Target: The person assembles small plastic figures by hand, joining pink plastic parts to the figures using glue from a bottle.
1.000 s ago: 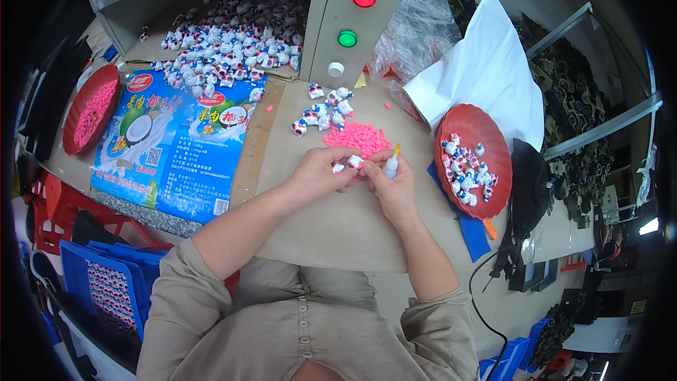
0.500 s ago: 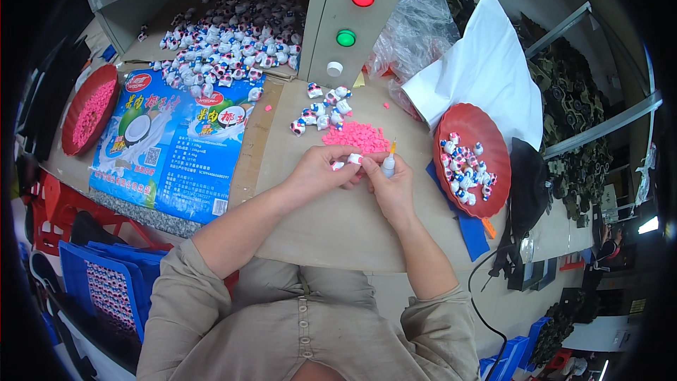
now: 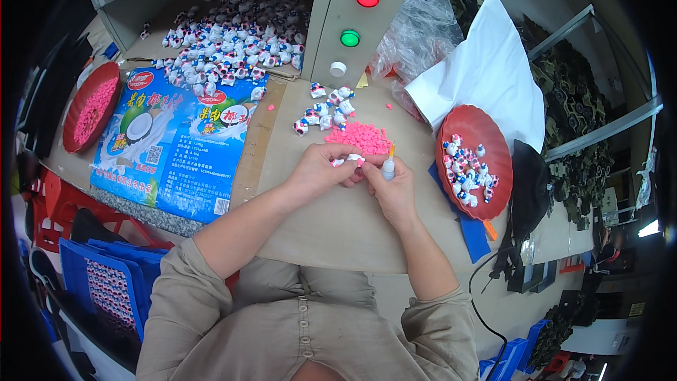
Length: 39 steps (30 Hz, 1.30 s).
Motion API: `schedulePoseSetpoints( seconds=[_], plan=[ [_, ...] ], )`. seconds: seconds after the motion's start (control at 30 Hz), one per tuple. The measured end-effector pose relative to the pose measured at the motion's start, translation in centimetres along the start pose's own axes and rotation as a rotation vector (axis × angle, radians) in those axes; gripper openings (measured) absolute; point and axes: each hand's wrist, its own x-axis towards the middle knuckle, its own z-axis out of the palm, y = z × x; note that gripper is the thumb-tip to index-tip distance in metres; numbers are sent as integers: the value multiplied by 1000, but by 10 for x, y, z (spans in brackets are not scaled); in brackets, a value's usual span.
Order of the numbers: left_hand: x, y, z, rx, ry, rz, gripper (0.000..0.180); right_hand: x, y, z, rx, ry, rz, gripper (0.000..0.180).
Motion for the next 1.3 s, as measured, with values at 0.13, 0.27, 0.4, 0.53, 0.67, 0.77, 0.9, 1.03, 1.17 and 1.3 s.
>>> schedulePoseSetpoints(
  seconds=[0.13, 0.27, 0.4, 0.53, 0.67, 0.77, 0.9, 1.03, 1.17, 1.3],
  plan=[
    [-1, -1, 1, 28, 5, 23, 24, -2, -2, 3, 0, 7, -12, 12],
    [-1, -1, 2, 44, 7, 25, 23, -2, 0, 2, 8, 7, 1, 11],
    [0, -6, -1, 32, 4, 32, 22, -1, 3, 3, -2, 10, -20, 10],
    [-1, -4, 1, 40, 17, 26, 21, -1, 3, 3, 5, 11, -18, 9],
    [3, -5, 4, 10, -3, 57, 21, 0, 3, 3, 57, 44, -23, 10],
    [2, -5, 1, 16, -6, 53, 21, 0, 1, 7, 64, 29, -63, 11],
    [2, -4, 1, 30, 8, 15, 20, 1, -1, 7, 40, 24, -43, 12],
    [3, -4, 3, -33, -5, 10, 21, 1, -1, 2, 29, 17, -15, 16],
    [-3, 12, -7, -393, -13, -157, 24, 6, 1, -7, 405, -30, 34, 23],
    [-3, 28, -29, -503, 64, -141, 27, 6, -1, -6, 448, -26, 35, 26]
  ],
)
